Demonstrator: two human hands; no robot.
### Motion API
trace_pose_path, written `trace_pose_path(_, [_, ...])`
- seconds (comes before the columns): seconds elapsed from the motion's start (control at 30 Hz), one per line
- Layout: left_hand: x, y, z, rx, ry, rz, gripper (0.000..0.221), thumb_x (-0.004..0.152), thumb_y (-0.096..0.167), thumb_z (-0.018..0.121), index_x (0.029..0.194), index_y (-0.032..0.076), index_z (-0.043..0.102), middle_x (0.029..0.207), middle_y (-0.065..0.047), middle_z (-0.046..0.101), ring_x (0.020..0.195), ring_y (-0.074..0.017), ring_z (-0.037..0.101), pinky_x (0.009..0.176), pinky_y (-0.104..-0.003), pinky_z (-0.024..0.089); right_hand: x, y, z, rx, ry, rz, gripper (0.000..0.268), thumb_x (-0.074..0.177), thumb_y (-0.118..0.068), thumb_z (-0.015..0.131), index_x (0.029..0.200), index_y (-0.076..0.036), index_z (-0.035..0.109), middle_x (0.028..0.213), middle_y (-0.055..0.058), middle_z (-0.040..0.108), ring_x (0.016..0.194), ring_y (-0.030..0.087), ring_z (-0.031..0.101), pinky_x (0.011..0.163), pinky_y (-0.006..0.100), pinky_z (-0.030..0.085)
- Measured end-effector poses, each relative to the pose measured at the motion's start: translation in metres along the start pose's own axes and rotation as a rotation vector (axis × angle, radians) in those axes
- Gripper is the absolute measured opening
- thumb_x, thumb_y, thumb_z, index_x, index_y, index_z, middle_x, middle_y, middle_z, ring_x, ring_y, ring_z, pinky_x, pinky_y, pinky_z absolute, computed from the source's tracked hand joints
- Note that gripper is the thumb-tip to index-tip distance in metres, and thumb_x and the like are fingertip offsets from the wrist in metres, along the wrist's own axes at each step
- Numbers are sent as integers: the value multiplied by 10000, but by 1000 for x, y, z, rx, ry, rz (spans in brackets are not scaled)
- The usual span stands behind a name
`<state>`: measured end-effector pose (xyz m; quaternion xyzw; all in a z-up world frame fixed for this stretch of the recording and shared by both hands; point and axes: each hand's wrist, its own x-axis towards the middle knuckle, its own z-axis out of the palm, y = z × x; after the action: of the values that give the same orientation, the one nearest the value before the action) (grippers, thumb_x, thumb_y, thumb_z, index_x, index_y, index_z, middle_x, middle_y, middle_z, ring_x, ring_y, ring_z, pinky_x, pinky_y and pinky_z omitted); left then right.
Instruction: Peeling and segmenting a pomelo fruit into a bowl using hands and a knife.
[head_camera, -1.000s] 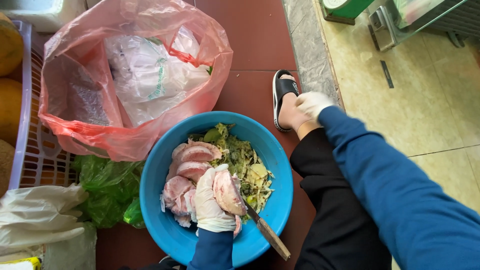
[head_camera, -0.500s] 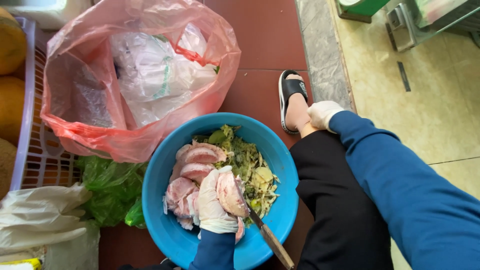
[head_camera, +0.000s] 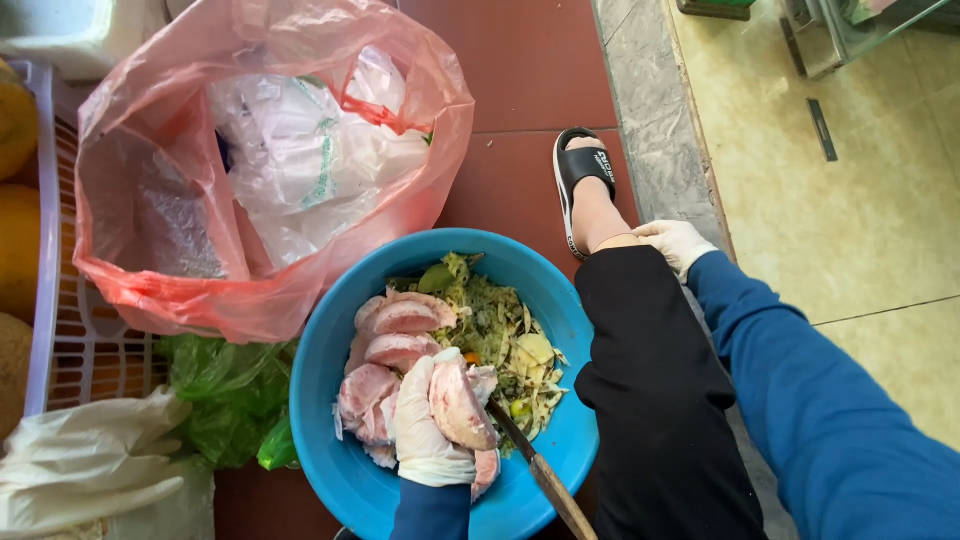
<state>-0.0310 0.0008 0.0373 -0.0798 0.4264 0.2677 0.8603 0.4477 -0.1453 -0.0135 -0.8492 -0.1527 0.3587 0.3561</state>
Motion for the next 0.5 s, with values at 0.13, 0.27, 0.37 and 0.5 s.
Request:
trace_pose_path(0.13, [3, 4, 0, 33, 2, -5, 315, 963, 316, 603, 1103, 49, 695, 934, -112, 712, 771, -246, 666, 681, -366, 566, -21, 5, 14, 364, 70, 55, 422, 800, 18, 794, 1210, 29, 696, 1028, 194, 745, 832, 235, 755, 677, 307, 648])
trace_pose_path(0.27, [6, 6, -2, 67, -16, -20, 314, 964, 312, 602, 1102, 46, 695, 929, -113, 711, 764, -247, 664, 674, -368, 566, 31, 128, 10, 550, 19, -104, 347, 865, -47, 781, 1208, -43, 731, 1042, 165, 751, 904, 239, 744, 806, 366, 619])
trace_pose_path(0.37, [6, 4, -2, 96, -24, -32, 313, 965, 309, 601, 1102, 43, 694, 925, -114, 710, 760, -248, 663, 670, -369, 567, 51, 171, 19, 315, 230, -54, 235, 1051, -210, 632, 1251, -139, 733, 1300, 79, 686, 1262, 177, 585, 1158, 333, 404])
trace_pose_path(0.5, [9, 3, 4, 124, -40, -54, 312, 966, 306, 600, 1101, 41, 694, 922, -114, 709, 755, -249, 662, 666, -370, 567, 89, 210, 28, 237, 290, -36, 173, 997, -247, 672, 1109, -277, 801, 1107, -28, 749, 1083, 85, 669, 1024, 255, 498])
